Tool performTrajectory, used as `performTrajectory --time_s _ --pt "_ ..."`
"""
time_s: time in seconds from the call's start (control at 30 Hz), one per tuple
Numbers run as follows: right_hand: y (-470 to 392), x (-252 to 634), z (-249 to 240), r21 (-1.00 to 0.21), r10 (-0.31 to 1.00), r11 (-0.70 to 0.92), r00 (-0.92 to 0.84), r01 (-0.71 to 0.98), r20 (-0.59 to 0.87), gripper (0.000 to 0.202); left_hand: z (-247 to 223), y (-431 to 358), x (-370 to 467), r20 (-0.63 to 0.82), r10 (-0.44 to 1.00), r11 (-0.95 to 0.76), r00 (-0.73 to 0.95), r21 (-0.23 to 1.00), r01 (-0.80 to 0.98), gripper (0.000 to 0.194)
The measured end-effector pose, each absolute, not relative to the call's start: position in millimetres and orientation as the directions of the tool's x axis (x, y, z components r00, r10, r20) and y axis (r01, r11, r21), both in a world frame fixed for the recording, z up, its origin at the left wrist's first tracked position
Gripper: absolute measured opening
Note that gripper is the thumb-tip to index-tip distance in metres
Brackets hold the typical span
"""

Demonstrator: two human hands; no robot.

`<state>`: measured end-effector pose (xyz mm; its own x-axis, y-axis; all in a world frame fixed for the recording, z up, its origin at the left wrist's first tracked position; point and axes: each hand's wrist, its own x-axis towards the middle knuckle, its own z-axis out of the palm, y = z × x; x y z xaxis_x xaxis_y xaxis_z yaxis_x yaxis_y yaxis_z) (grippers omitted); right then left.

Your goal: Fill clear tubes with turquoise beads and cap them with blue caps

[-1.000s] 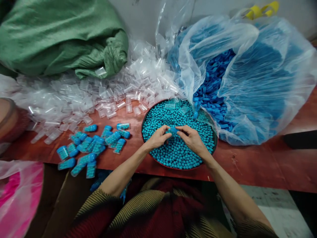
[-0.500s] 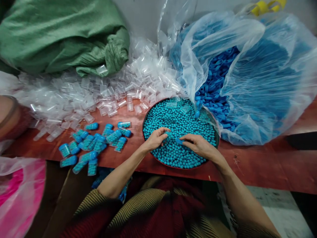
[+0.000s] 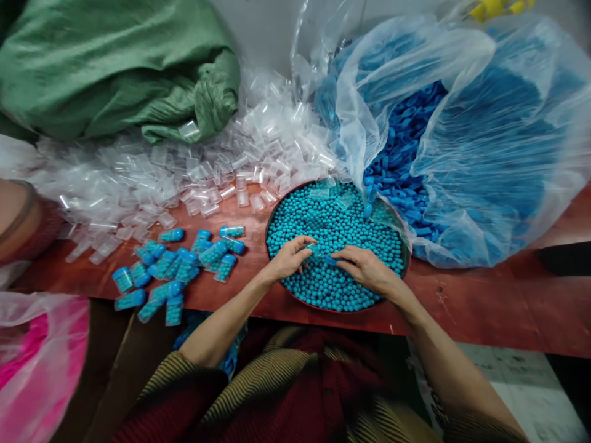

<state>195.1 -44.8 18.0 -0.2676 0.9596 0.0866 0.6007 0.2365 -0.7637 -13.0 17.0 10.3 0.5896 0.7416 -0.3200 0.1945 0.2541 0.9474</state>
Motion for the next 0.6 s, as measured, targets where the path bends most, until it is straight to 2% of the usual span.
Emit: performTrajectory --time_s 0.07,0.17,0.27,0.33,0.43,0.53,0.6 --pt "-45.5 194.9 18.9 -0.824 0.986 0.139 -0.155 0.549 0.063 0.02 9.7 16.9 -12.4 -0.312 0.73 0.312 0.608 0.944 0.109 0.039" --pt "-44.8 181.3 18.6 -0.936 0.999 -0.028 0.043 0.35 -0.014 0.024 10.7 13.7 -6.5 -0.292 0.726 0.368 0.623 0.93 0.008 0.046" --pt "-44.0 163.1 15.9 -0.978 0.991 -0.07 0.127 0.195 -0.045 0.023 12.5 7.6 1.0 -0.262 0.752 0.34 0.605 0.94 -0.015 0.056" --pt "-44.7 155.1 14.5 -0.979 0.986 -0.057 0.163 0.198 -0.024 0.023 13.7 3.3 4.5 -0.258 0.77 0.325 0.584 0.946 -0.011 0.061" --pt "-48.3 151.5 15.5 -0.95 0.981 0.0 0.186 0.311 0.06 0.024 15.9 -2.1 7.2 -0.272 0.792 0.325 0.547 0.946 0.0 0.064" --pt "-52.4 154.9 19.2 -0.893 0.976 0.094 0.134 0.441 0.169 0.026 18.6 -5.2 8.1 -0.274 0.811 0.322 0.517 0.947 -0.004 0.061" --pt "-53.7 158.8 20.7 -0.871 0.978 0.147 0.063 0.468 0.199 0.027 19.9 -6.1 8.2 -0.278 0.821 0.322 0.499 0.947 -0.003 0.055"
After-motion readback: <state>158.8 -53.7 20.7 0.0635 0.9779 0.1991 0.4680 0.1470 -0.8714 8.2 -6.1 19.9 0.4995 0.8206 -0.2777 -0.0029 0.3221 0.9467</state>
